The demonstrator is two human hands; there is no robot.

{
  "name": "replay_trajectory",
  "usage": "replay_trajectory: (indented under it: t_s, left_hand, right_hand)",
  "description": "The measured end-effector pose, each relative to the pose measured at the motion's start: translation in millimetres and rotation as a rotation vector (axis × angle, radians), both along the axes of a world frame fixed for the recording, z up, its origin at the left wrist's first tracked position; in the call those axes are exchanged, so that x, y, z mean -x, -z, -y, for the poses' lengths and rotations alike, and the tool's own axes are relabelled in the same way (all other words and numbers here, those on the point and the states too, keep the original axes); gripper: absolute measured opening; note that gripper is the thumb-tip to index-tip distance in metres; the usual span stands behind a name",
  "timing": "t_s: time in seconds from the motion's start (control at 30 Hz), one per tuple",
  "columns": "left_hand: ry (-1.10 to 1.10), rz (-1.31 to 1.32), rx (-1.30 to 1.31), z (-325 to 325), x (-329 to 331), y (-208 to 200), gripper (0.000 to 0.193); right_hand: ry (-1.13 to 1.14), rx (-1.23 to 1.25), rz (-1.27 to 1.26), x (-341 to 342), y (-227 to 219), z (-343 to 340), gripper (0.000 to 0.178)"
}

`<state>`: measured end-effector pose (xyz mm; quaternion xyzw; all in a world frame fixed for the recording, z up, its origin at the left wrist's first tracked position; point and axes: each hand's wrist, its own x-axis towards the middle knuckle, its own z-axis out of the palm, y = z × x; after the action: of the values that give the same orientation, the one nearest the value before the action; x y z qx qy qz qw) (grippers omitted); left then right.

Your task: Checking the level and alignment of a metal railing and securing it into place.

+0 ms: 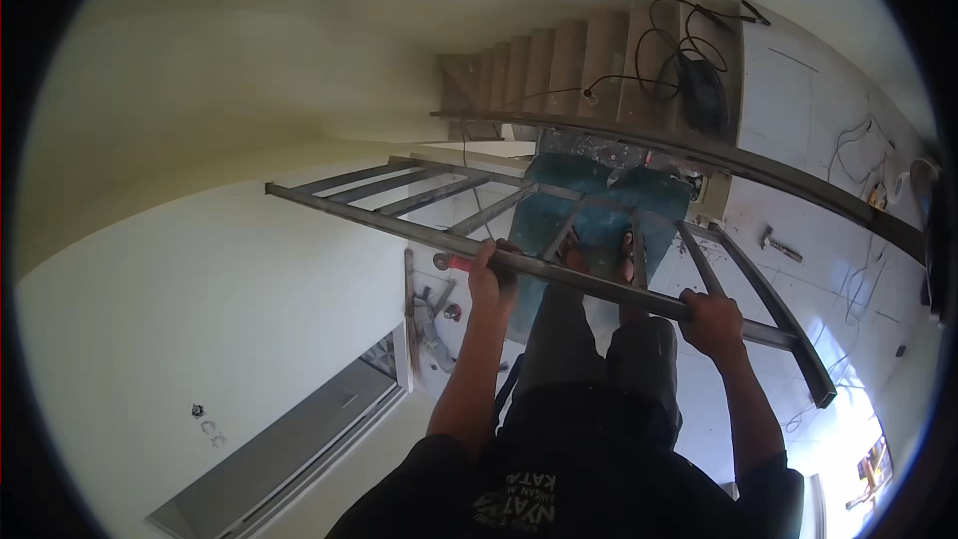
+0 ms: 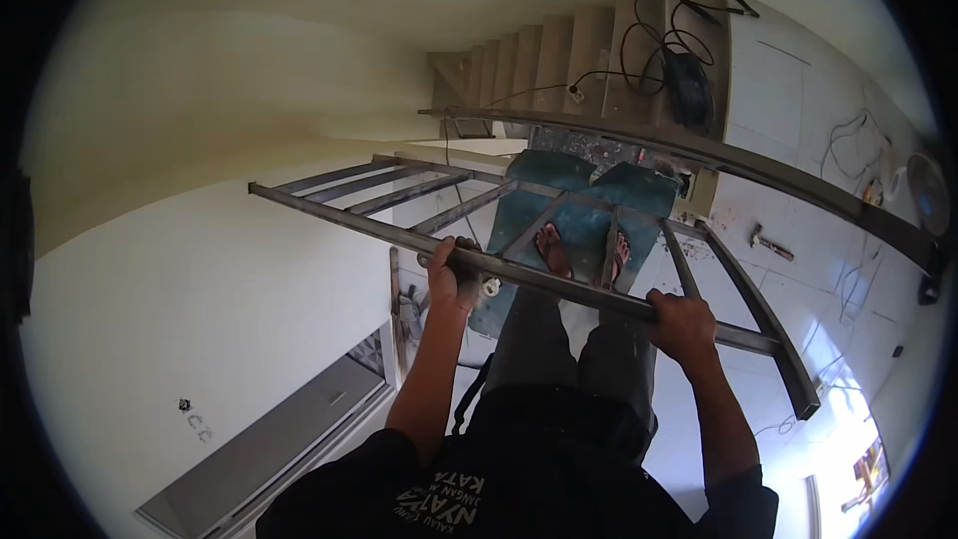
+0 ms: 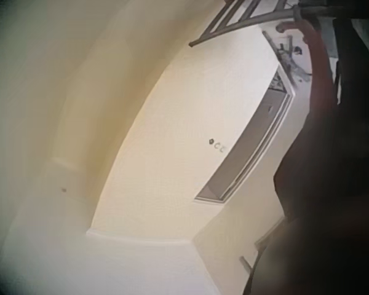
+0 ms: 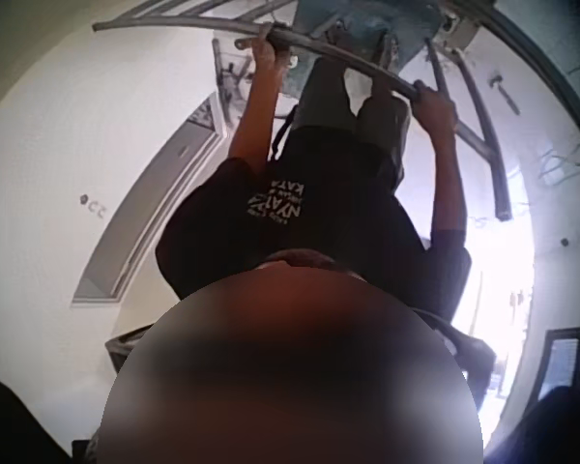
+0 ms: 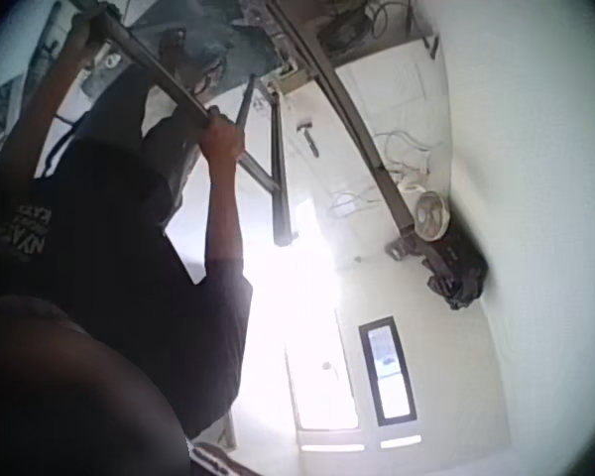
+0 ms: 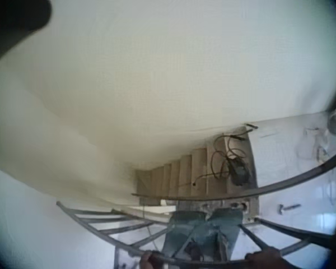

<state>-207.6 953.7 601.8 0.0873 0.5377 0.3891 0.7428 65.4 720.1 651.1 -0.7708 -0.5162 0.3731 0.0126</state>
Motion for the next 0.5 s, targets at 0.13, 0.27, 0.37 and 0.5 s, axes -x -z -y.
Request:
replay_trajectory:
  t_s: [0.13, 0.27, 0.37, 0.5]
  left_hand:
    - [-0.174, 0.085, 0.051, -17, 5, -7, 0.02]
    - [-0.208, 0.311, 0.055, -34, 16, 0, 0.029]
    - [-0.24, 0.124, 0.176, -39, 11, 0, 0.031]
    - [-0.226, 0.095, 0.213, -42, 5, -1, 0.031]
  right_hand:
    - [0.032, -0.015, -0.003, 2, 0, -12, 0.01]
    - [0.027, 0.034, -0.001, 0, -7, -12, 0.009]
    - [0.025, 0.064, 0.012, -2, -5, -17, 0.009]
    - [0.026, 0.104, 0.029, -4, -8, -22, 0.01]
